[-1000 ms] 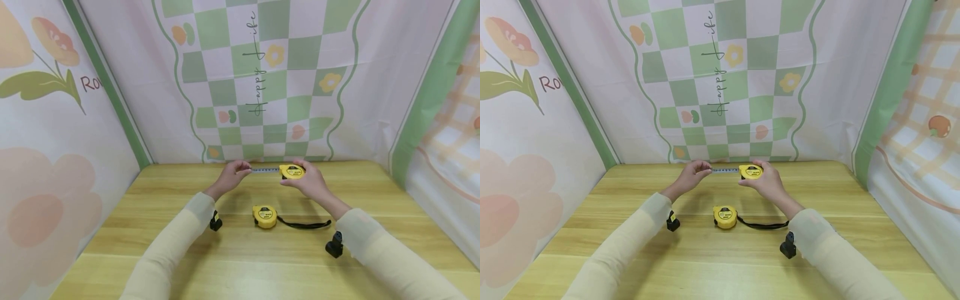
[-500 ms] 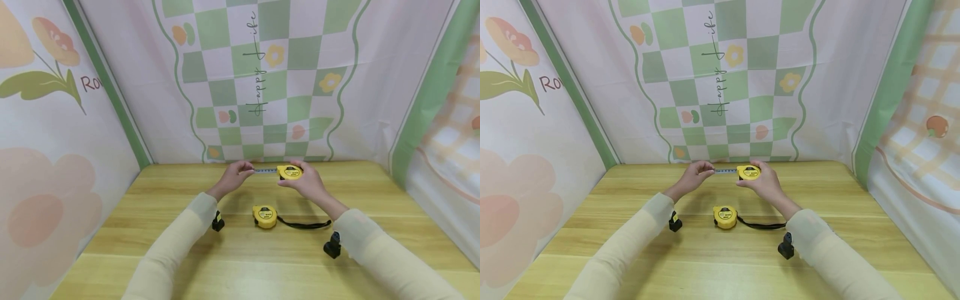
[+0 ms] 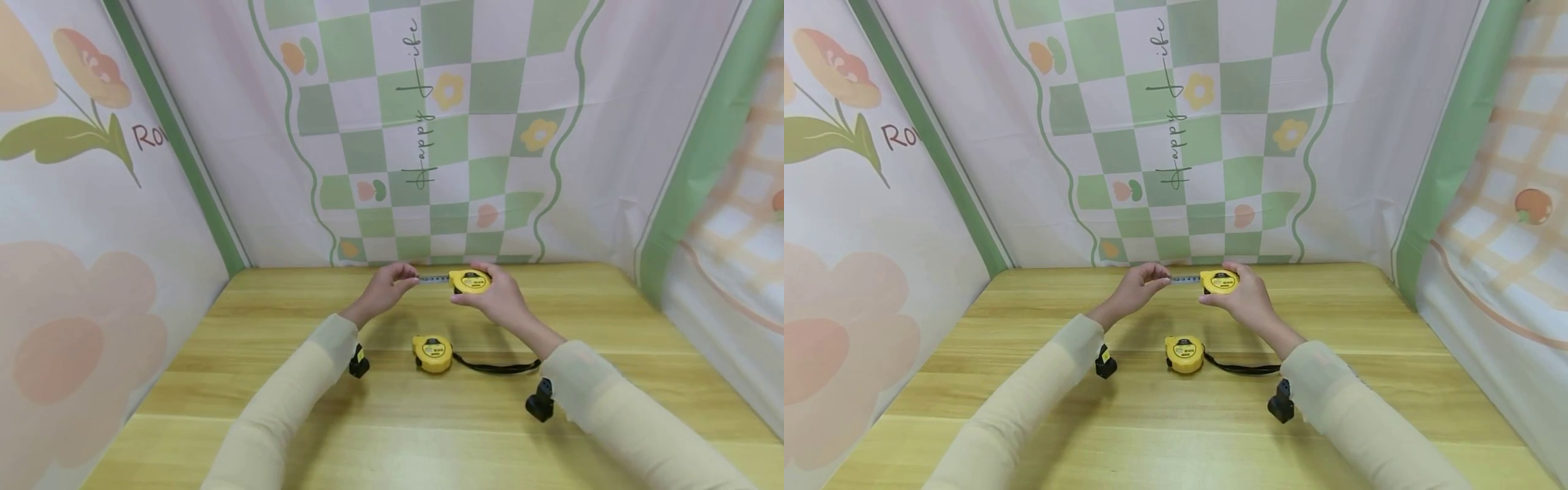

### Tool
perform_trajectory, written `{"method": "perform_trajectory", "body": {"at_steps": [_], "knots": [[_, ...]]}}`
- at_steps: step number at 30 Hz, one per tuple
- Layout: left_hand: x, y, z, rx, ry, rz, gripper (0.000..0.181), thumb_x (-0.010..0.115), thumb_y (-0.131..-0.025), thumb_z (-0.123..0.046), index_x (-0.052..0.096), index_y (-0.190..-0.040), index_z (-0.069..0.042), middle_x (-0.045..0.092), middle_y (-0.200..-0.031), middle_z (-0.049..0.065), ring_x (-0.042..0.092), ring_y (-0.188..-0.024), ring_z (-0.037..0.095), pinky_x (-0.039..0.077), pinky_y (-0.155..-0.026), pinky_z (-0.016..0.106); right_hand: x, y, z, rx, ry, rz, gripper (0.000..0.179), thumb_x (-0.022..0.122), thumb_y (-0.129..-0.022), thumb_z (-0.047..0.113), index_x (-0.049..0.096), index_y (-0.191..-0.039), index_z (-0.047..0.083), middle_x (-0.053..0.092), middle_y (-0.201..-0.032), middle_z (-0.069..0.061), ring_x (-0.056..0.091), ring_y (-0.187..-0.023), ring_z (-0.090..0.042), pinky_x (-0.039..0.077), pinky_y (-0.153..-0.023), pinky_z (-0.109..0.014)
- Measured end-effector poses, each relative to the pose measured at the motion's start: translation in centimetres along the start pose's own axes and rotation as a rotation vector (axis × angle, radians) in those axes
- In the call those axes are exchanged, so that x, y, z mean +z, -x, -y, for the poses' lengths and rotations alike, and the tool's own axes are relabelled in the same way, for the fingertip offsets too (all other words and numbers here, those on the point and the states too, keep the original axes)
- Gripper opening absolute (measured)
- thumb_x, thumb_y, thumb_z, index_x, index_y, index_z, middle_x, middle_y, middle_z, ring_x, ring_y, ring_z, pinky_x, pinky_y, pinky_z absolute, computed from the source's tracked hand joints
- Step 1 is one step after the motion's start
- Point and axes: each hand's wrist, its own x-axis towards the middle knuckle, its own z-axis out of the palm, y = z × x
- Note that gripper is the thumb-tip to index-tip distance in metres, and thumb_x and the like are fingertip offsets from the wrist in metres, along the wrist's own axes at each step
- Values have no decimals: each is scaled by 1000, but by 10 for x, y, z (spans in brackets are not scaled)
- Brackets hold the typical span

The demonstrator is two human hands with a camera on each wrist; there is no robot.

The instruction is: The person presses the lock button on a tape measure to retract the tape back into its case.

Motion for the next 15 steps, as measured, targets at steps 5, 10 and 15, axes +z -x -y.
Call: {"method": "perform_trajectory", "body": {"at_steps": [5, 10, 15], "knots": [[1, -1, 1, 2, -10, 2, 12, 62, -97, -18, 65, -104, -9, 65, -98, -1, 60, -103, 15, 50, -89, 30, 1, 0, -1, -1, -5, 4, 101, 86, -67, 50, 40, -146, 8, 45, -139, -20, 50, -112, -34, 46, -89, -46], [4, -3, 1, 7, -5, 5, 13, 63, -96, -19, 65, -105, -9, 66, -97, -2, 61, -102, 14, 50, -89, 28, 3, -1, 1, -9, -12, 11, 103, 86, -66, 53, 40, -146, 8, 45, -141, -19, 49, -116, -34, 45, -92, -48], [7, -5, 0, 16, -3, 10, 14, 63, -96, -20, 65, -105, -10, 66, -98, -2, 61, -102, 13, 50, -88, 28, 5, -1, 3, -13, -19, 20, 102, 86, -67, 50, 39, -147, 6, 45, -141, -19, 50, -115, -33, 45, -92, -48]]}}
